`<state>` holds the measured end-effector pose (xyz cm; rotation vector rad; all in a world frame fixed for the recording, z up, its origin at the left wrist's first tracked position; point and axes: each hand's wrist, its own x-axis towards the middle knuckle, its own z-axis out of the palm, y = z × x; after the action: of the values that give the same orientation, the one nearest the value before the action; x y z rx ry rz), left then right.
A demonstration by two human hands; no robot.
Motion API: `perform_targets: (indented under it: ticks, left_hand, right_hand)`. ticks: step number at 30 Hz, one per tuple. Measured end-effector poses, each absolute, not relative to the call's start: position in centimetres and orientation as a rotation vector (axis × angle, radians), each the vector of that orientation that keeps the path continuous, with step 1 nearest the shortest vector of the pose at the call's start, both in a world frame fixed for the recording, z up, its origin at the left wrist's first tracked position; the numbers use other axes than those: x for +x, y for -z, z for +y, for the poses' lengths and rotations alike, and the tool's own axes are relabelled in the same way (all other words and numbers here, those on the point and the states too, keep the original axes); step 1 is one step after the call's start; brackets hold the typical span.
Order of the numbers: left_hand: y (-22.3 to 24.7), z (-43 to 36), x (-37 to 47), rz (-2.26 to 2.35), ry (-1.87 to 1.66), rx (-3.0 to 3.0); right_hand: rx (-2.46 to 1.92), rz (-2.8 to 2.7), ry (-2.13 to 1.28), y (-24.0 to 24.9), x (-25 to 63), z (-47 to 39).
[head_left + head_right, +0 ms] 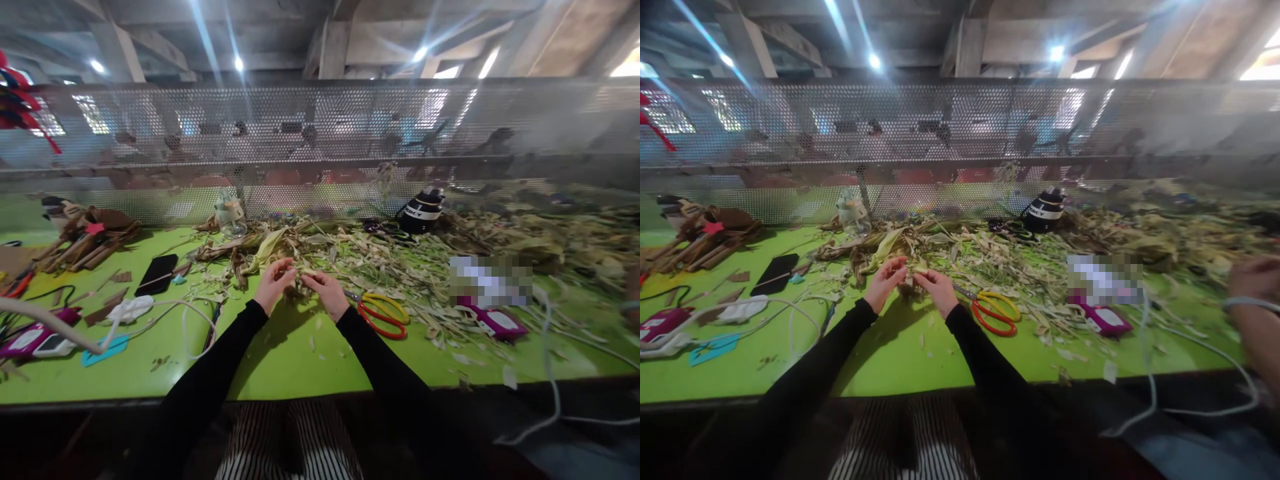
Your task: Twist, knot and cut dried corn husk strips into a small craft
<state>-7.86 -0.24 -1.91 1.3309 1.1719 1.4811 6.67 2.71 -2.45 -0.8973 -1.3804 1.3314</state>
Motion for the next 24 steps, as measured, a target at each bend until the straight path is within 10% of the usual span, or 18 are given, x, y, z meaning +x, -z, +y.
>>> perform_targets:
  ticks: [24]
  left_hand:
    - [2.1,-0.1,-7.7,1.202,-1.428,1.37]
  right_hand:
    - [-0.937,-1.709,-0.908,2.1,7.8,3.0]
